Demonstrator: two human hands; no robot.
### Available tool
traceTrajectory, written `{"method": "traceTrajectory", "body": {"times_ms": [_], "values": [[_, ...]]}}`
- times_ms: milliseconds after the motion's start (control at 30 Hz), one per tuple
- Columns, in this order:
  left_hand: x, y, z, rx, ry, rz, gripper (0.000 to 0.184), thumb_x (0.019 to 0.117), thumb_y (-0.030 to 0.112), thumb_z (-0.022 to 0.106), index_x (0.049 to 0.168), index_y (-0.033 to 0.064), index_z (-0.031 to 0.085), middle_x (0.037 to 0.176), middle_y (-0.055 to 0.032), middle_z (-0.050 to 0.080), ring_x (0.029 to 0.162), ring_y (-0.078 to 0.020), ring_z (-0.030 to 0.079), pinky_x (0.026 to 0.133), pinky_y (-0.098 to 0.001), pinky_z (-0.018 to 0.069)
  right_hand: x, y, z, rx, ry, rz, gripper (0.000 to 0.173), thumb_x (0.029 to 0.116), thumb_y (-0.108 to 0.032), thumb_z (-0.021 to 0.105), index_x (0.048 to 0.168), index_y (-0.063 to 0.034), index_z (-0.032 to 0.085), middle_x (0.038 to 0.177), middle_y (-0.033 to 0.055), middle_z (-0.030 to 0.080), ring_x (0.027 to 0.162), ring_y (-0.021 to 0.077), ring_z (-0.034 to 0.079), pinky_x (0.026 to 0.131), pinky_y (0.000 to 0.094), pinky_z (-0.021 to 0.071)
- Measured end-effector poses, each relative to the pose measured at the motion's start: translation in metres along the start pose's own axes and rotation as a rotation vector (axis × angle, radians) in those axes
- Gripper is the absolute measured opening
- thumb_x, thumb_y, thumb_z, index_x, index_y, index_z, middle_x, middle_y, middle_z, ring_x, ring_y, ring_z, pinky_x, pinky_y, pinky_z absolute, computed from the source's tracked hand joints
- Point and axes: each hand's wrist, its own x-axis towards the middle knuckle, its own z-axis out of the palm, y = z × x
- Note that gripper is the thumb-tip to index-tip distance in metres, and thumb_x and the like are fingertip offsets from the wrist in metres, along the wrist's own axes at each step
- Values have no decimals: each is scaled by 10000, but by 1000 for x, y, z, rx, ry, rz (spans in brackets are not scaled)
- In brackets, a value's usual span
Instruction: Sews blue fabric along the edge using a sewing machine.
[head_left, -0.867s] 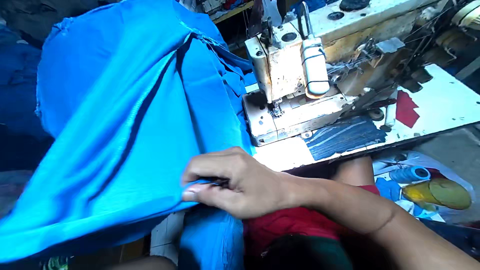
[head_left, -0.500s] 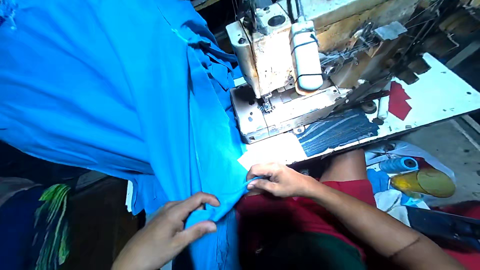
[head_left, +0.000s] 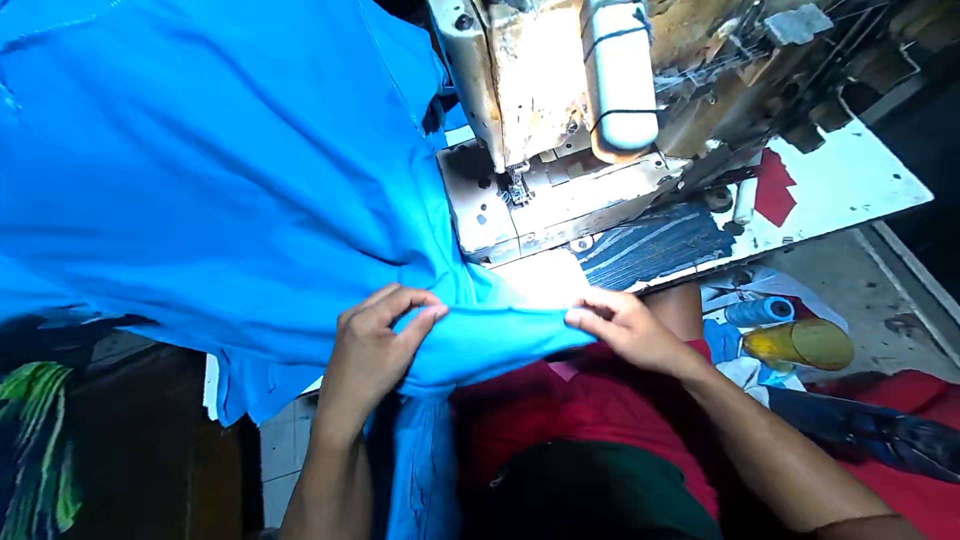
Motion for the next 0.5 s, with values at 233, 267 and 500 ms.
{"method": "traceTrajectory", "body": {"times_ms": [233,267,500], "values": [[34,-3,18,-28,98,-15,260,1054,317,574,914,140,705,996,39,656,906,-54,623,782,-278,527,53,-8,-8,118,184,-121,107,969,-31,659,1046,-42,734,840,29,710,645,76,622,570,236,536],[35,-1,17,-54,86,-15,248,1057,299,570,932,136,710,1049,36,671,966,-58,638,830,-281,542,54,-11,-7,137,204,-126,136,960,-3,654,1064,-41,732,846,31,707,644,72,618,567,225,533],[32,12,19,-264,84,-86,142,1045,105,569,1172,126,627,904,6,665,714,-78,626,606,-220,533,58,0,1,300,244,-120,181,923,42,583,1065,-43,657,708,40,583,495,82,473,425,211,403]]}}
